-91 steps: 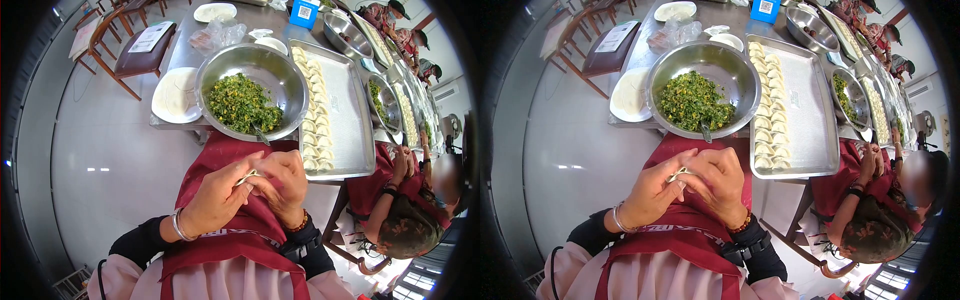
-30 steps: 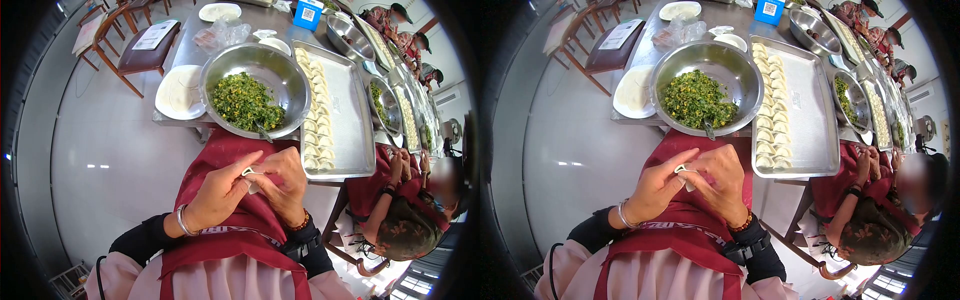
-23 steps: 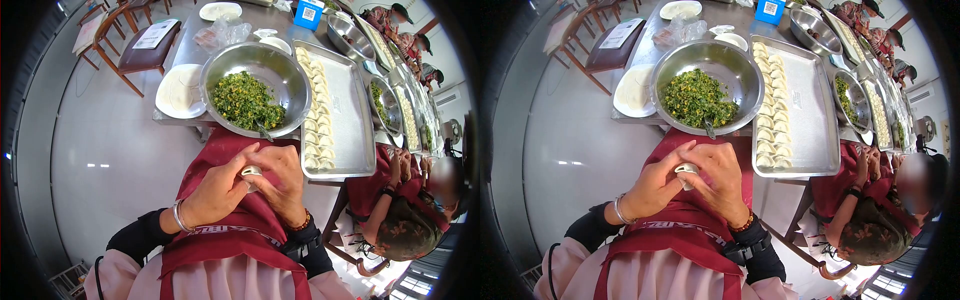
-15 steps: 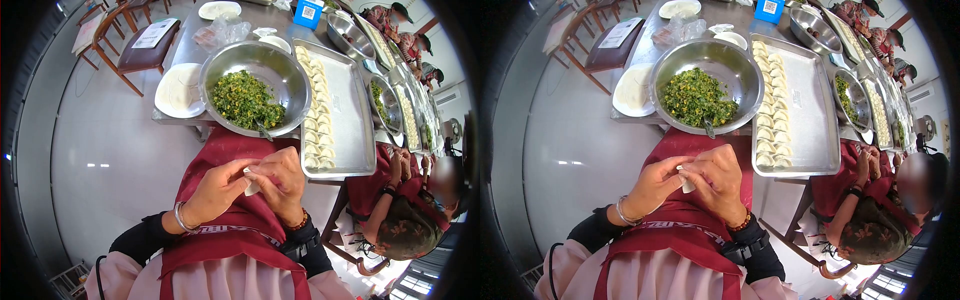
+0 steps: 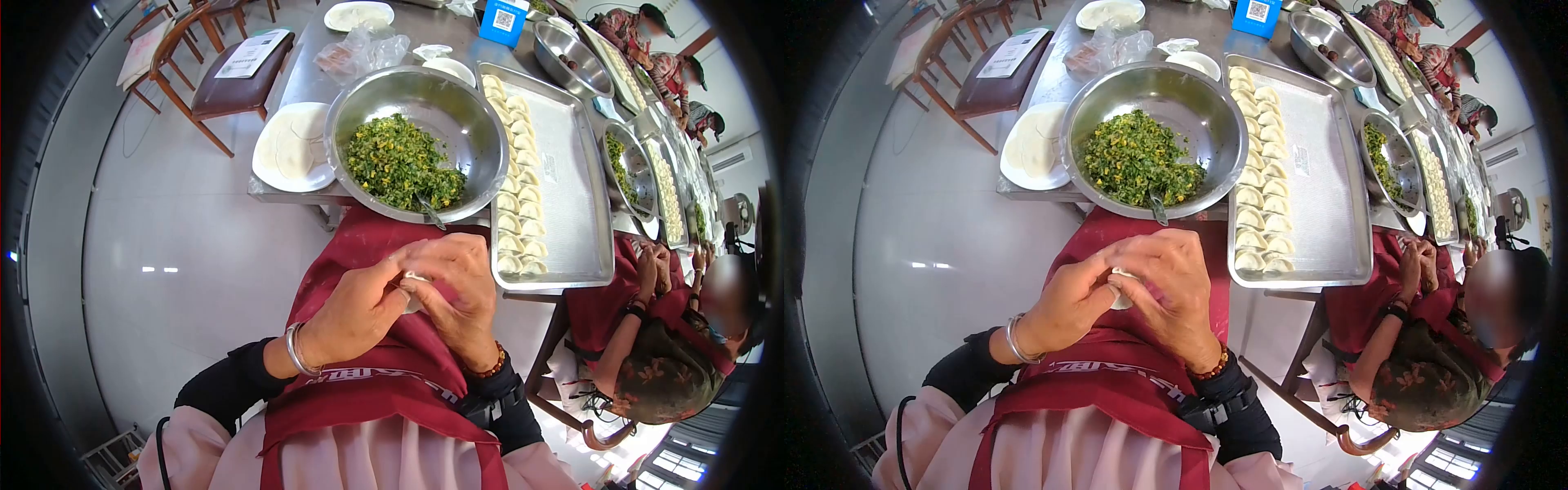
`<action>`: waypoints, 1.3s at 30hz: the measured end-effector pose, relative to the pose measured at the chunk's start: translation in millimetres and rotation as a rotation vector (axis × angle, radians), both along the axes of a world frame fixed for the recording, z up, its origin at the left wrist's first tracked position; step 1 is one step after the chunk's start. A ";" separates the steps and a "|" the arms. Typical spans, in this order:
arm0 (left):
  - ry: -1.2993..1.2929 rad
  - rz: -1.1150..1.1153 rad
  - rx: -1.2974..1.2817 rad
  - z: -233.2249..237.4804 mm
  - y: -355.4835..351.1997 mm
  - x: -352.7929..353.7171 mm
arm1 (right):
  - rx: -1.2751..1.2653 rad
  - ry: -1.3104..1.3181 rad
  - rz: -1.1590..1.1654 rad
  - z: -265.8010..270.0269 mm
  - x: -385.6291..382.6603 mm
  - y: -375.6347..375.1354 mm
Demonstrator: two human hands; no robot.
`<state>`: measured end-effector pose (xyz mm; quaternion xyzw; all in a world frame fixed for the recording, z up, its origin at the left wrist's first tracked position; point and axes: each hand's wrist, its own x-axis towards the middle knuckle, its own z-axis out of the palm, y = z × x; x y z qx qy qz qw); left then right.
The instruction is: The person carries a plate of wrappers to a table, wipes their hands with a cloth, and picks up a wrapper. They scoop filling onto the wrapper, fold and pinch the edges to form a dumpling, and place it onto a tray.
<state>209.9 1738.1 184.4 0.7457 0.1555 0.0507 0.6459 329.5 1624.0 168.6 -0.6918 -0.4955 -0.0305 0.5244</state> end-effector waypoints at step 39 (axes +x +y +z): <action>-0.167 0.132 -0.723 -9.4 50.1 48.5 | -0.015 0.859 0.188 7.3 51.2 39.2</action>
